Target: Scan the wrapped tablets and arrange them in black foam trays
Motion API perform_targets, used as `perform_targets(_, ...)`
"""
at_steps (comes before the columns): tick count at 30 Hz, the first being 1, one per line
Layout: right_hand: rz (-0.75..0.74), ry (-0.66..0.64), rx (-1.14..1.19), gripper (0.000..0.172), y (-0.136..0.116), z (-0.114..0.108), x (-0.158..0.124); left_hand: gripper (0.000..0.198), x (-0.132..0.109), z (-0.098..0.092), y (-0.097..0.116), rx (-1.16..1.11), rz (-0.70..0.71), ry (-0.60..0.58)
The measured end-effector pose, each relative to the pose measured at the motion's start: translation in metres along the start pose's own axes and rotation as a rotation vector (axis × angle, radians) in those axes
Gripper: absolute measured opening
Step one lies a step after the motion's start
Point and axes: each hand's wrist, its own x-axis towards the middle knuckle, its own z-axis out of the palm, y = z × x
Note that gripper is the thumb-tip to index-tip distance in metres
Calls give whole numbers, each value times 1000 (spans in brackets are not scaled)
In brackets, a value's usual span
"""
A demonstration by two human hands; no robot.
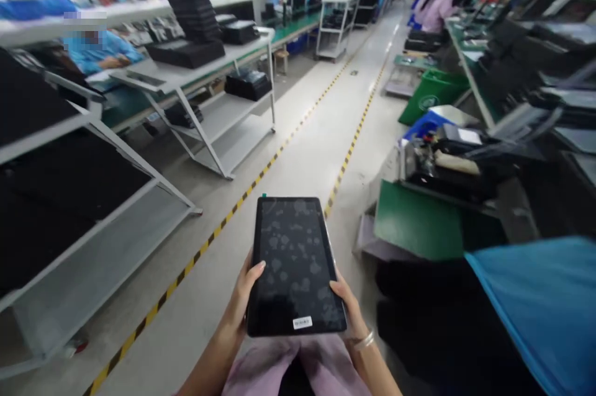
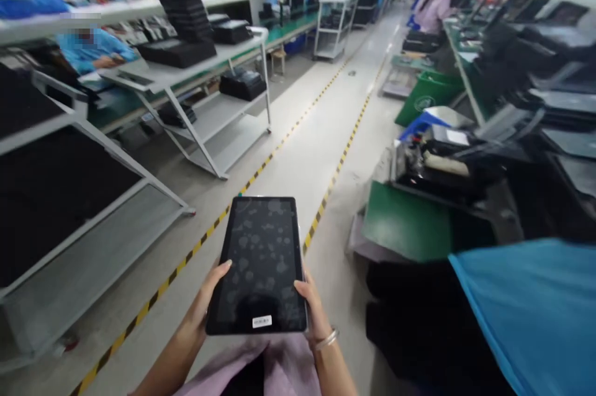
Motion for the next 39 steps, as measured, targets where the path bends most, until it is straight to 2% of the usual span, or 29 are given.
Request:
perform_targets(4,86,-103,-47,69,-44,35,138,45,93,32,72,-108,22,56)
perform_targets(7,152,-179,-102,68,-62,65,241,48,160,48,126,-179,-6,152)
perform_targets(10,179,-237,-127,67,-71,98,348,48,243,51,180,-241,7,180)
perform_targets(15,216,-274,-141,65,-82,163,525,43,402,52,282,-273,49,175)
perform_targets(20,199,-320,-118,66,-107,225,682,40,531,73,392,-315,-7,183)
perform_targets(24,248,-325,-131,66,-125,263,819,42,640,88,461,-326,-21,245)
perform_targets(27,291,-333,-142,72,-130,288,943,44,744,91,504,-339,-6,330)
perform_targets(30,348,-382,-197,77,-127,313,1084,54,864,88,544,-392,17,386)
perform_targets(34,415,-517,-279,82,-112,350,1273,63,1025,77,599,-463,51,445)
perform_targets(37,390,-622,-341,83,-88,384,1392,63,1123,62,641,-497,132,468)
perform_targets(39,325,-644,-392,80,-67,407,1453,63,1174,47,666,-493,182,505)
